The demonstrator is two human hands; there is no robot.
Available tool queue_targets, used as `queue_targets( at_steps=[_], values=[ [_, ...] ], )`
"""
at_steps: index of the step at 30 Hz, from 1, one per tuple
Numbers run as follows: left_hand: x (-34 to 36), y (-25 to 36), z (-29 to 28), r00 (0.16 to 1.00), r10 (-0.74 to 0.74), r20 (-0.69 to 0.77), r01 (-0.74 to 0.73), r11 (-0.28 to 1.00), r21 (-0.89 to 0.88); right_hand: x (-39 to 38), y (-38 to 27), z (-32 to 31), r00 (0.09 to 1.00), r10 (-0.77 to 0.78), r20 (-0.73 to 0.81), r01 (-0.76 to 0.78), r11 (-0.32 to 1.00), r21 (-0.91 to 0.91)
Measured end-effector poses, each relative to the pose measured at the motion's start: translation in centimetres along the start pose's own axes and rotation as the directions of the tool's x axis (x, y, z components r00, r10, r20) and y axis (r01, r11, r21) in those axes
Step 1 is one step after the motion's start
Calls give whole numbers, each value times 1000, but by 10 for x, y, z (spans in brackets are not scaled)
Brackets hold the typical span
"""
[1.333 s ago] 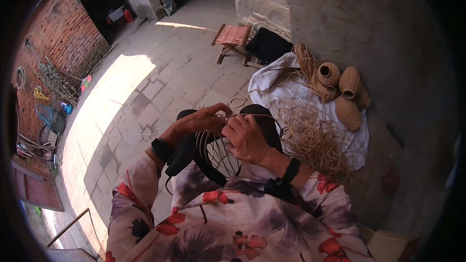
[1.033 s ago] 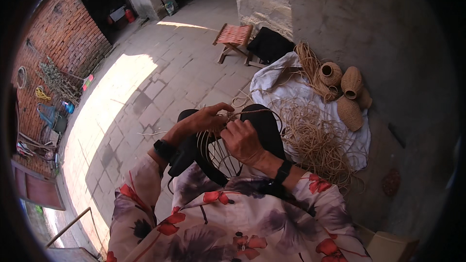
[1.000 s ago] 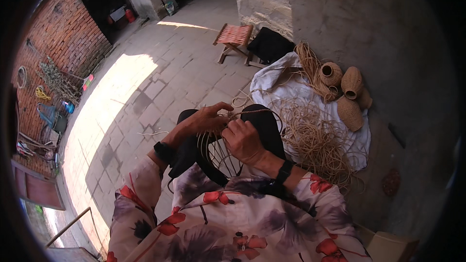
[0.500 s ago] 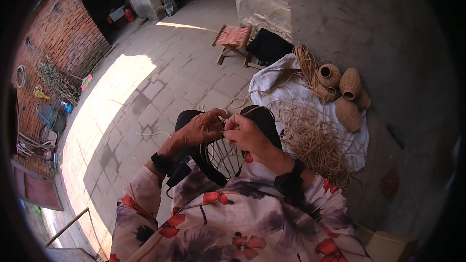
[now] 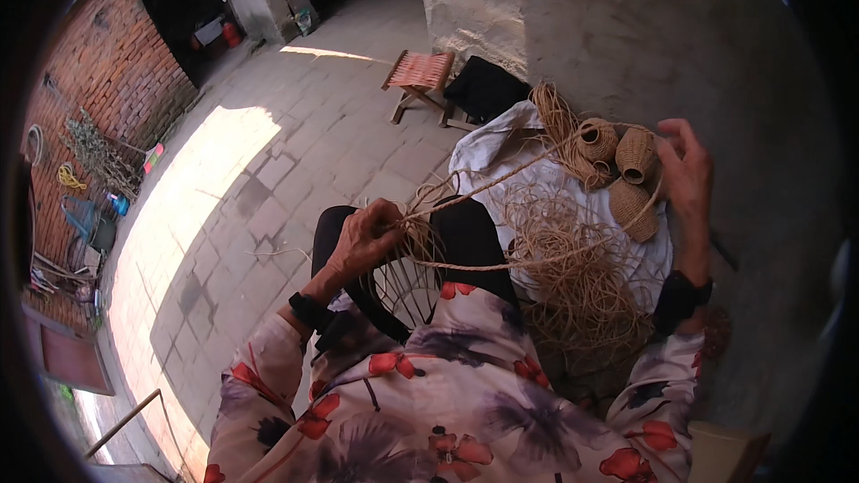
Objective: The recorder is weaving a basket using straw-like fiber materials.
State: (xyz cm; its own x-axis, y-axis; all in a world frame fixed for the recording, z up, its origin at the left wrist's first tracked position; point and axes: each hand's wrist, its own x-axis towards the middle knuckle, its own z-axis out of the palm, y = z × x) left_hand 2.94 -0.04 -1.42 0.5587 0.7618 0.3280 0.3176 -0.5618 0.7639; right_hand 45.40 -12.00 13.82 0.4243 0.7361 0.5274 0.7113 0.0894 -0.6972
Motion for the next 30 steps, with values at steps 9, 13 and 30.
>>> queue_targets(
  at_steps=[9,13,30],
  values=[
    [9,15,13,991,-125,-41,131,928,349,-142,-30,185,557,-402,727,465,876,128],
    [7,14,-1,978,-210,7,210,978,11,-155,-22,187,461,-481,745,449,851,271],
    [11,17,-5,907,-417,65,397,791,-466,-60,256,-31,993,122,10,-35,363,-931]
  ],
)
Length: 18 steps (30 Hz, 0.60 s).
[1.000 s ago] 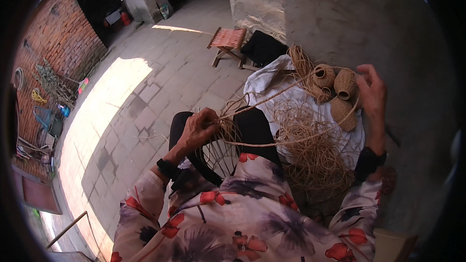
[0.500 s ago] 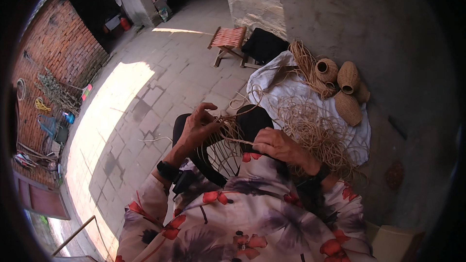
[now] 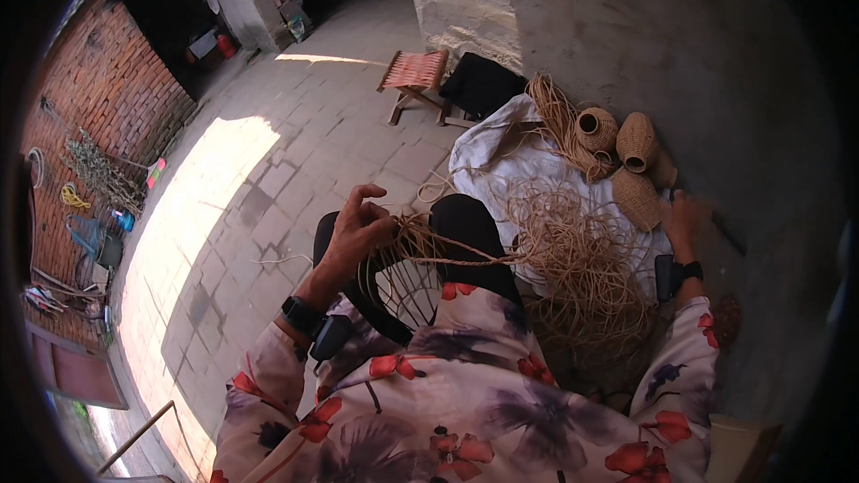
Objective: The recorder is weaving a basket using straw-like fiber materials.
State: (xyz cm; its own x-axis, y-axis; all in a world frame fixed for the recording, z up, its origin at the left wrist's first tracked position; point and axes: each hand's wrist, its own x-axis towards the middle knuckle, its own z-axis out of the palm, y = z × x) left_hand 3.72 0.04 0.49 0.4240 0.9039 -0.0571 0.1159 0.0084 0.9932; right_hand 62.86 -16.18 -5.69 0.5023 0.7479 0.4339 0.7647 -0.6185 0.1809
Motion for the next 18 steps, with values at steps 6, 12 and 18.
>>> queue_targets(
  at_steps=[6,12,18],
  values=[
    [-2,8,-2,995,-48,84,65,977,-204,-60,-237,-108,784,-559,-270,463,238,854],
    [-8,18,-8,996,-39,79,57,970,-235,-127,-305,-159,488,-768,-416,771,156,618],
    [-16,41,-10,980,-78,184,138,931,-338,-57,-224,-115,901,-435,-16,297,587,753]
  ],
)
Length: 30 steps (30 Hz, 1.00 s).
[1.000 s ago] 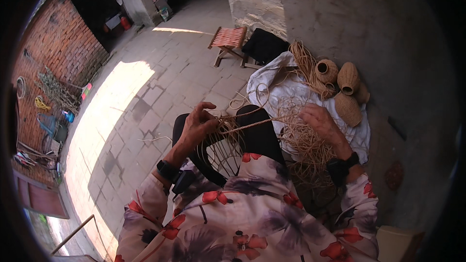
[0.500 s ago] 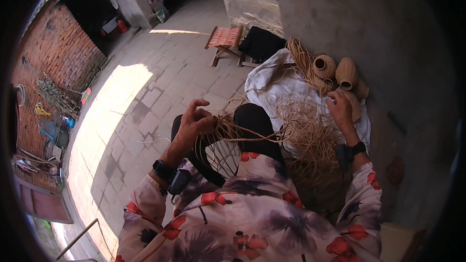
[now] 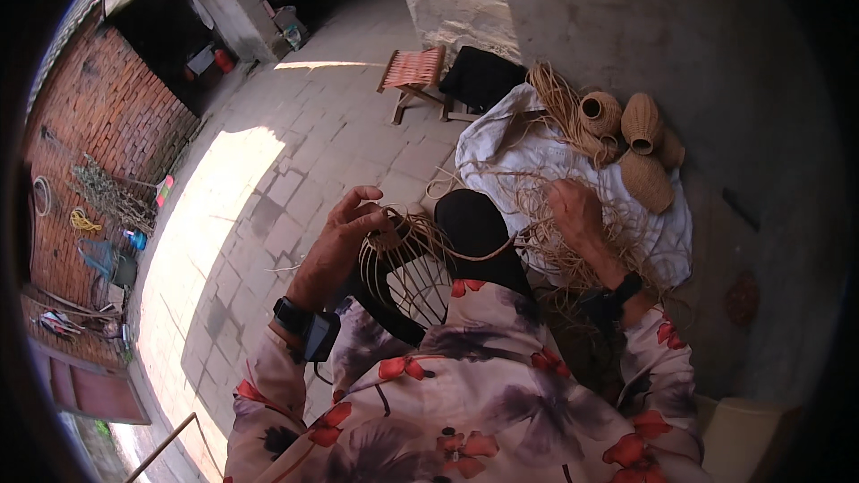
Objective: The recorder is weaving a basket using straw-like fiber materials.
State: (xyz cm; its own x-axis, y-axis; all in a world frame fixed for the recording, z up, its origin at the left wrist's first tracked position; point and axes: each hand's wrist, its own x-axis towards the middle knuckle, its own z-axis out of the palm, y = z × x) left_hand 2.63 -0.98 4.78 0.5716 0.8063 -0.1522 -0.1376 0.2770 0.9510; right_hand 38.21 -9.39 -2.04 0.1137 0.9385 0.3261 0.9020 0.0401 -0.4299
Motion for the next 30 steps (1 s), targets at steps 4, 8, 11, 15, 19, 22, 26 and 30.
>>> queue_targets(
  at_steps=[4,8,11,15,19,22,26,30],
  values=[
    [-8,34,16,985,119,127,-124,992,27,7,-7,-10,987,-79,-138,47,973,-224],
    [-23,70,43,879,344,332,-458,804,380,10,-97,18,939,-323,121,215,822,528],
    [-30,86,61,802,338,493,-580,640,504,12,-158,37,921,-372,-117,361,700,616],
    [-40,78,55,812,396,429,-579,638,508,3,-172,47,927,-354,-128,284,435,854],
    [-31,46,15,820,562,-105,-333,620,710,-8,-148,59,932,-247,264,-237,135,962],
    [-18,3,0,871,485,-76,-197,487,851,-9,-137,68,922,-226,315,-309,60,949],
    [-3,-34,-6,818,573,55,-323,379,867,-9,-135,72,919,-216,330,-324,60,944],
    [5,-43,-8,945,325,-49,-171,613,771,-12,-104,62,831,-269,487,-482,87,872]
  ],
)
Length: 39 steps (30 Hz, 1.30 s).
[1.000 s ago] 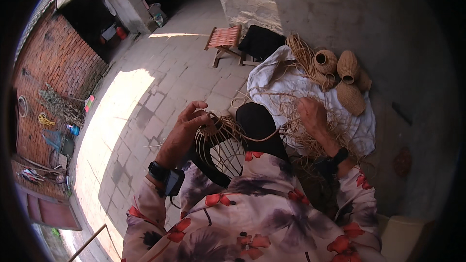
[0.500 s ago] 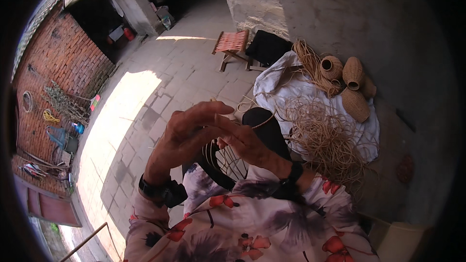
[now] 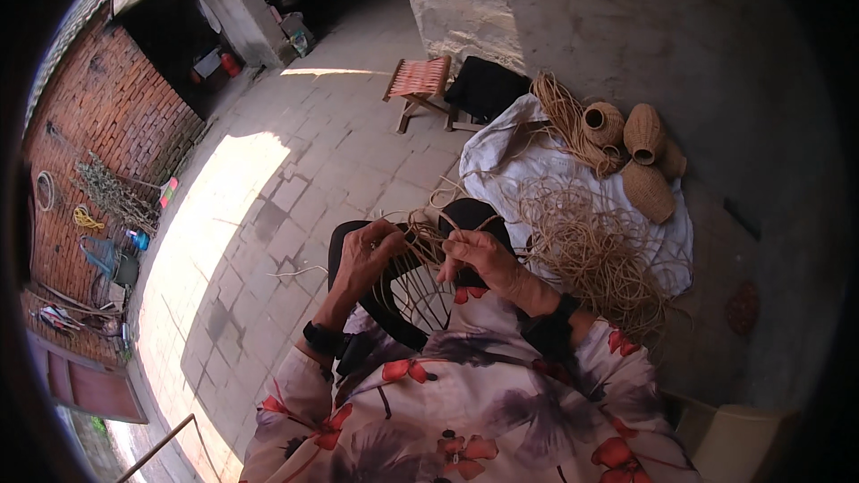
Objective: The recorder is weaving a basket using straw-like fiber materials.
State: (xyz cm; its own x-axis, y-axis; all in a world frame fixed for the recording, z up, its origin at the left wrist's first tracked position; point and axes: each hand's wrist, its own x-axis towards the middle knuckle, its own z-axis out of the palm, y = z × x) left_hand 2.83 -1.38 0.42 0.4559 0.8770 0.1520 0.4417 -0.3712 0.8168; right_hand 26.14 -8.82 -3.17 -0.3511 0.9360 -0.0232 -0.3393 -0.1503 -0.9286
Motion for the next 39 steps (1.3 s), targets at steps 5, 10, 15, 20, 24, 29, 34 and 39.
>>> queue_targets(
  at_steps=[5,10,15,20,24,29,34,39],
  values=[
    [3,0,3,997,-82,5,82,997,-10,-51,-17,-120,876,-110,-469,-26,961,-276],
    [4,1,-2,993,-113,46,113,993,-17,-137,-11,-258,454,-278,-846,-151,912,-381],
    [-1,1,-10,992,-15,127,31,992,-124,-275,3,-393,110,-219,-969,-380,892,-245],
    [-2,-1,-15,986,-34,161,61,985,-163,-325,47,-437,468,-319,-824,-603,567,-561],
    [0,-6,-19,984,-9,176,32,991,-129,-247,28,-368,737,113,-666,-676,112,-728],
    [4,-10,-23,969,-24,245,84,967,-239,-53,-8,-188,855,-424,-299,-151,348,-925],
    [13,-10,-26,933,-44,358,191,903,-386,43,-29,-53,760,-623,185,224,-17,-974],
    [18,-18,-29,900,-39,434,248,865,-436,71,-20,-30,937,-339,84,180,265,-947]
  ],
)
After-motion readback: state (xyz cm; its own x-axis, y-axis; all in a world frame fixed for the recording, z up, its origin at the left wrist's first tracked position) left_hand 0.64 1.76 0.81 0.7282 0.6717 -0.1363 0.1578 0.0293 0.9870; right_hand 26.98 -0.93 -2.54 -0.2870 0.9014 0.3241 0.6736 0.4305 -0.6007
